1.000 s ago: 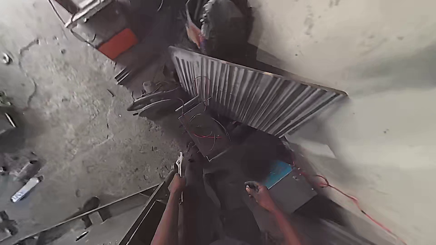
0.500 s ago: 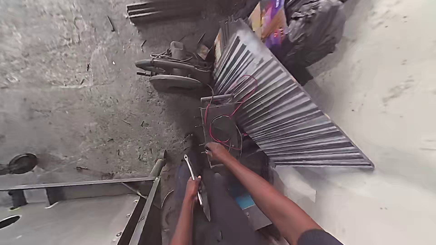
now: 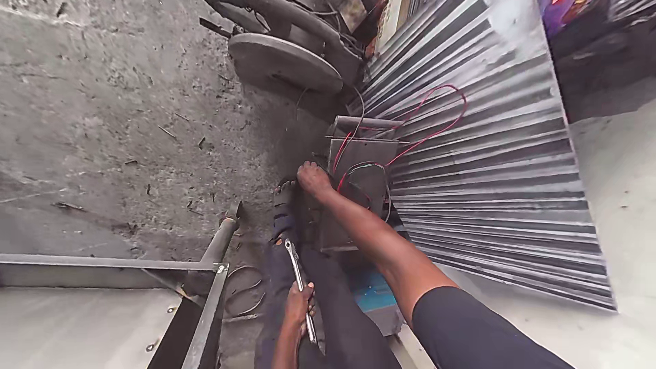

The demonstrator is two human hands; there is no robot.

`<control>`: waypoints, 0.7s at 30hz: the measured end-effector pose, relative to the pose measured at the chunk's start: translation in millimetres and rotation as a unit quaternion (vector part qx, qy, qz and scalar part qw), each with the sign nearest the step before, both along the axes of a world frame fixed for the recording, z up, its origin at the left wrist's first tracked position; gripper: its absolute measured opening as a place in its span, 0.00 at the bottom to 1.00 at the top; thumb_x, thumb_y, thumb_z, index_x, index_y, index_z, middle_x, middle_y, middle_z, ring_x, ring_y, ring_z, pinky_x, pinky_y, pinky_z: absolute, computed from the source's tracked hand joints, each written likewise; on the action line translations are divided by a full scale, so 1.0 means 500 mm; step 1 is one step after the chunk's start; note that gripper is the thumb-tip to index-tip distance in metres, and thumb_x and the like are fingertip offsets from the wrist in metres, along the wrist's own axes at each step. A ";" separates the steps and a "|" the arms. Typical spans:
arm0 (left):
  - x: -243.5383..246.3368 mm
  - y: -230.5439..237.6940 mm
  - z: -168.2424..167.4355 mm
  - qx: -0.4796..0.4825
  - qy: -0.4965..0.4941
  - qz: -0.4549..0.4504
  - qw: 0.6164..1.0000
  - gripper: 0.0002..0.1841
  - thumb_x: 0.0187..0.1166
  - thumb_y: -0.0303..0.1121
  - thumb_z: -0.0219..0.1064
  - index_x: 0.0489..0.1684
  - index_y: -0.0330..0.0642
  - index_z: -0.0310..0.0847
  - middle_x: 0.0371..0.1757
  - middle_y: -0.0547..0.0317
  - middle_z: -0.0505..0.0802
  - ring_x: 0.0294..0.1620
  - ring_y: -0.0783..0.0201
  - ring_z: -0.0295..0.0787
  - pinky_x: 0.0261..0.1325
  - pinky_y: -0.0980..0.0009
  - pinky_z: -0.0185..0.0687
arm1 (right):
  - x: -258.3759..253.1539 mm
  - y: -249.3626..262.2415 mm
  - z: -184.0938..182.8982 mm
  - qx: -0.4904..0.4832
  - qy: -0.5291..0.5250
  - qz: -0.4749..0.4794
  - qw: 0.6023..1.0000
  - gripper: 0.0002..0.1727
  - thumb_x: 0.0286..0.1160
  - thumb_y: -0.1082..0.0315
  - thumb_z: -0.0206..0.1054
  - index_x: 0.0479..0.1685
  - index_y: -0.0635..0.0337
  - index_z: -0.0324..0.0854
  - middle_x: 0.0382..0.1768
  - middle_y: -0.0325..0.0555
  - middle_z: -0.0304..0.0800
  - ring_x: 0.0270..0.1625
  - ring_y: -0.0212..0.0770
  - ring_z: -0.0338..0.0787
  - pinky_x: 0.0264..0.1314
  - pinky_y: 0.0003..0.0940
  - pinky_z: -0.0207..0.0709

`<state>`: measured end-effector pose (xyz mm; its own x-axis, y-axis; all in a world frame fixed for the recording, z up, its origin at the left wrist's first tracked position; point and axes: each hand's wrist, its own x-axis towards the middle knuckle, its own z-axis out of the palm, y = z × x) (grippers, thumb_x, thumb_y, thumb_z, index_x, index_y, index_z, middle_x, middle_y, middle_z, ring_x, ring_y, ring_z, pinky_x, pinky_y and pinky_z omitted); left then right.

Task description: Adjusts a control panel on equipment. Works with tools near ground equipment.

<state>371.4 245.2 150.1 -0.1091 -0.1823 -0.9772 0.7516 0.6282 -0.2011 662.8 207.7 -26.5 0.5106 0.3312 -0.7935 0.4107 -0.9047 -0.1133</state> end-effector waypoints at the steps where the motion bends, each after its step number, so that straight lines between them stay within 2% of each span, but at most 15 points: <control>1: -0.001 -0.002 -0.004 0.000 -0.003 -0.006 1.000 0.05 0.89 0.28 0.58 0.53 0.39 0.66 0.23 0.58 0.76 0.10 0.70 0.66 0.11 0.76 0.67 | 0.005 0.004 0.005 -0.007 0.005 -0.012 1.000 0.15 0.85 0.71 0.57 0.60 0.72 0.80 0.62 0.68 0.82 0.64 0.66 0.87 0.54 0.57 0.86; 3: -0.007 -0.010 -0.008 -0.003 -0.003 -0.010 1.000 0.05 0.89 0.27 0.58 0.52 0.39 0.66 0.22 0.59 0.75 0.10 0.70 0.65 0.11 0.75 0.66 | 0.006 -0.003 0.007 -0.002 0.010 -0.027 1.000 0.15 0.86 0.69 0.57 0.61 0.71 0.79 0.62 0.68 0.82 0.63 0.66 0.87 0.53 0.58 0.87; 7: -0.005 -0.017 -0.013 -0.005 0.009 -0.007 1.000 0.04 0.89 0.28 0.58 0.50 0.39 0.67 0.20 0.60 0.73 0.09 0.70 0.64 0.11 0.75 0.66 | 0.013 -0.012 0.001 0.013 0.019 -0.038 0.999 0.15 0.83 0.71 0.60 0.63 0.68 0.79 0.63 0.65 0.82 0.63 0.66 0.87 0.56 0.60 0.86; 13: 0.010 -0.016 -0.013 -0.005 0.016 -0.007 1.000 0.05 0.89 0.27 0.59 0.50 0.40 0.66 0.19 0.60 0.73 0.09 0.70 0.64 0.11 0.76 0.66 | 0.028 -0.019 -0.010 0.022 0.012 -0.018 1.000 0.19 0.84 0.63 0.64 0.66 0.65 0.78 0.62 0.66 0.83 0.60 0.66 0.89 0.54 0.60 0.87; 16: 0.009 -0.017 -0.015 -0.009 0.012 -0.012 1.000 0.06 0.88 0.28 0.59 0.51 0.39 0.66 0.19 0.60 0.73 0.09 0.69 0.64 0.11 0.75 0.66 | 0.037 -0.021 -0.004 0.026 0.035 -0.015 0.999 0.18 0.88 0.63 0.60 0.70 0.60 0.78 0.65 0.64 0.83 0.63 0.66 0.88 0.58 0.61 0.86; 19: 0.002 -0.018 -0.019 -0.013 0.005 -0.011 1.000 0.06 0.88 0.27 0.60 0.49 0.40 0.65 0.18 0.61 0.72 0.09 0.69 0.64 0.11 0.75 0.65 | 0.039 -0.028 -0.013 0.044 0.052 0.004 0.998 0.15 0.89 0.65 0.57 0.60 0.61 0.85 0.67 0.61 0.83 0.63 0.63 0.88 0.60 0.60 0.85; 21: 0.003 -0.020 -0.020 -0.013 0.005 -0.014 1.000 0.06 0.88 0.27 0.60 0.49 0.40 0.65 0.19 0.61 0.72 0.10 0.69 0.64 0.12 0.75 0.66 | 0.040 -0.026 -0.014 0.035 0.046 0.018 0.998 0.14 0.89 0.65 0.56 0.60 0.63 0.82 0.64 0.62 0.83 0.59 0.64 0.90 0.57 0.59 0.86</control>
<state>372.9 235.3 140.2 -0.1236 -0.2044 -0.9710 0.7673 0.6009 -0.2242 682.9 194.8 -33.4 0.4230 0.4045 -0.8109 0.4279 -0.8780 -0.2147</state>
